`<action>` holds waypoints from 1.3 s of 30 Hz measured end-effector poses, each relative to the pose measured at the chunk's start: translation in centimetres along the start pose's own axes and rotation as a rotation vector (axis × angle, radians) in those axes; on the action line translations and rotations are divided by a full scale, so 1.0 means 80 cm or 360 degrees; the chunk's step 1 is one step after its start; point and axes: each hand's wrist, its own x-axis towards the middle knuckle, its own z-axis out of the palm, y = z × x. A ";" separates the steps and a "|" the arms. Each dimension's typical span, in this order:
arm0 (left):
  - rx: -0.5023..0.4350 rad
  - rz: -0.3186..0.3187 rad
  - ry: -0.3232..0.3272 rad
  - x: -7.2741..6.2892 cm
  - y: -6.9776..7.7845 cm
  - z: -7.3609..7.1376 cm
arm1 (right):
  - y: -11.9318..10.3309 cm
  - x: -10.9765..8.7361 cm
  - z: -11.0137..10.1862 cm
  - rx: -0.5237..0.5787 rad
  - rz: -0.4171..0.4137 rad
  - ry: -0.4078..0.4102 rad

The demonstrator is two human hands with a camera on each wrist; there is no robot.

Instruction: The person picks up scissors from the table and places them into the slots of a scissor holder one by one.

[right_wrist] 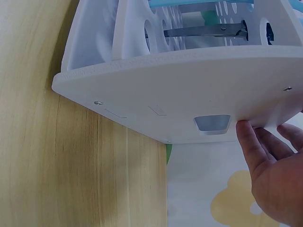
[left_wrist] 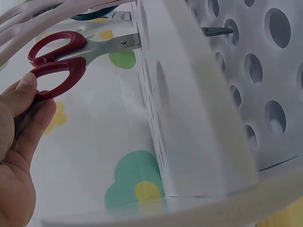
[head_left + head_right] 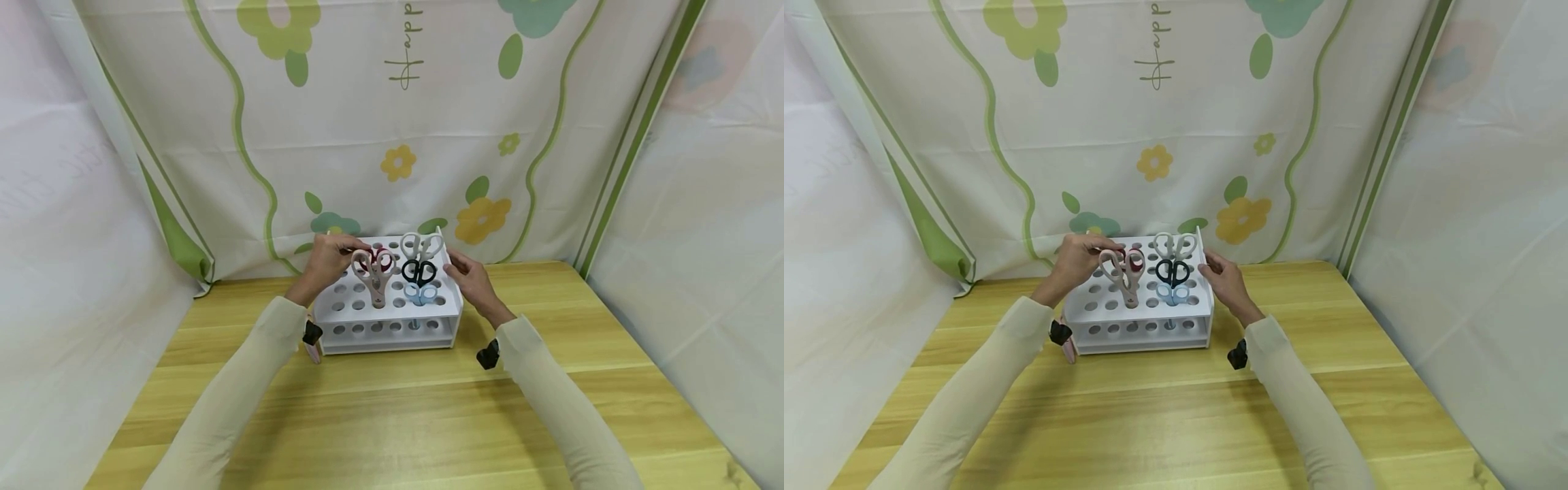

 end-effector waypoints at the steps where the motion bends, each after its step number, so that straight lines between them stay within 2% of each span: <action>1: 0.0000 0.0003 0.0000 0.000 0.000 0.000 | 0.000 0.000 0.000 0.0003 0.0000 0.0002; 10: 0.0045 -0.0011 -0.0030 -0.004 -0.003 0.004 | 0.000 -0.001 -0.001 0.0010 -0.0018 0.0001; 22: 0.0084 0.0053 -0.0021 -0.008 -0.007 0.008 | 0.000 -0.003 -0.001 0.0008 -0.0004 -0.0005; 31: 0.0074 0.0061 -0.0028 -0.010 -0.011 0.009 | -0.001 -0.003 -0.001 -0.0004 0.0001 0.0002; 35: 0.0046 0.0016 -0.0073 -0.011 -0.013 0.008 | -0.001 -0.002 -0.001 0.0004 0.0003 0.0005; 39: -0.0018 -0.0094 -0.0155 -0.012 -0.014 0.007 | -0.001 0.000 0.000 0.0010 0.0010 0.0009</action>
